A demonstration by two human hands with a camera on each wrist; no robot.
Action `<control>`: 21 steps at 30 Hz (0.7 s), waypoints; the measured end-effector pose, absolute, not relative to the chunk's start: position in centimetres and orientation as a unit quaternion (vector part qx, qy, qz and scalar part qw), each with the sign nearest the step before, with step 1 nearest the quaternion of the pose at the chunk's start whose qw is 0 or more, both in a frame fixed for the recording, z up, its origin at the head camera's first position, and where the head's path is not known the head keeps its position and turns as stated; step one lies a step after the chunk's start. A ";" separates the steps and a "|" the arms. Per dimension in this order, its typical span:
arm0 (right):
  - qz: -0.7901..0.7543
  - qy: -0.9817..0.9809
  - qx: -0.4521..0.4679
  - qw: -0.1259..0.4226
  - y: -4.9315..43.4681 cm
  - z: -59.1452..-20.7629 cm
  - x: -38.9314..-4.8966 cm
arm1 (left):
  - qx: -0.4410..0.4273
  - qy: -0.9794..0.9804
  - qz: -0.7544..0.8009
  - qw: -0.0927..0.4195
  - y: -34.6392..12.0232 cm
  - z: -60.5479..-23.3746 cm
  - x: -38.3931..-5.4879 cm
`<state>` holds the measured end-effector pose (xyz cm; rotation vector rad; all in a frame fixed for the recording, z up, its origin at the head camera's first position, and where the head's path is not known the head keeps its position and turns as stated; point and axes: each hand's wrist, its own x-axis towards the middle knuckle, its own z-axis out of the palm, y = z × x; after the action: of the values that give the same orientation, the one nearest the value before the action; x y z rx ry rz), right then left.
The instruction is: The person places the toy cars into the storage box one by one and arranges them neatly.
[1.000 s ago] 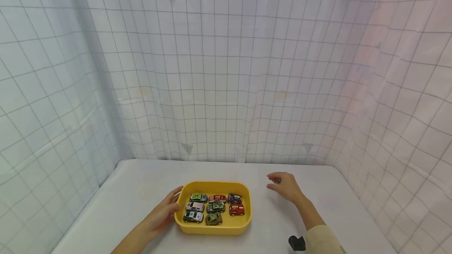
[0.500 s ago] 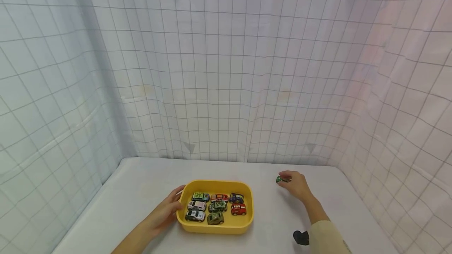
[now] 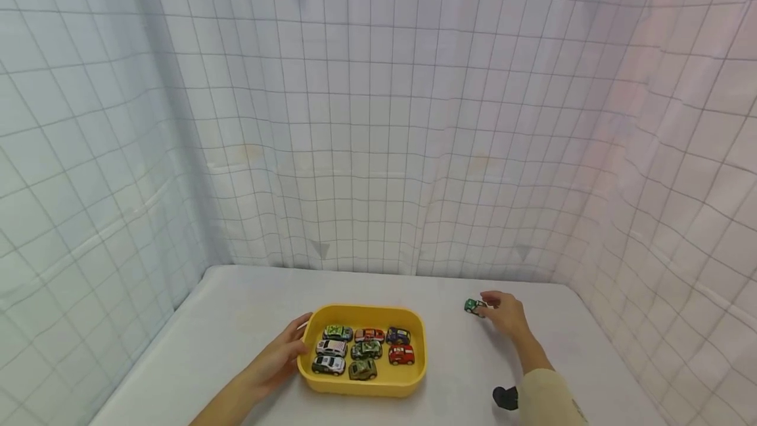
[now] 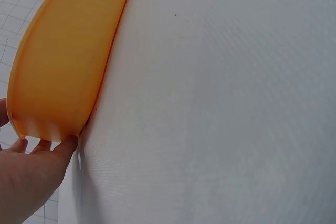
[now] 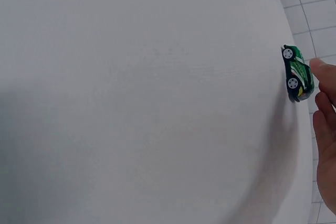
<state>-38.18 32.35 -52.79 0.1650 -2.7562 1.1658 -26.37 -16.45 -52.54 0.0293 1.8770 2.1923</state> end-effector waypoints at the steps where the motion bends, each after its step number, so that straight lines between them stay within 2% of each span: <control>1: 0.389 -0.917 0.050 0.070 32.4 -53.0 -38.2 | 0.010 0.645 0.753 0.129 -16.4 -52.6 -26.4; 10: 0.368 -0.927 0.025 0.076 32.5 -55.2 -38.4 | 0.010 0.644 0.754 0.128 -16.1 -52.6 -26.5; 21: 0.346 -0.932 0.032 0.103 31.6 -55.8 -38.3 | -0.006 0.647 0.752 0.126 -16.2 -52.6 -26.3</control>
<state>-38.26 31.55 -55.80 0.0955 -2.7500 1.0225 -26.27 -16.15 -52.57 -0.0169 1.8854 2.1889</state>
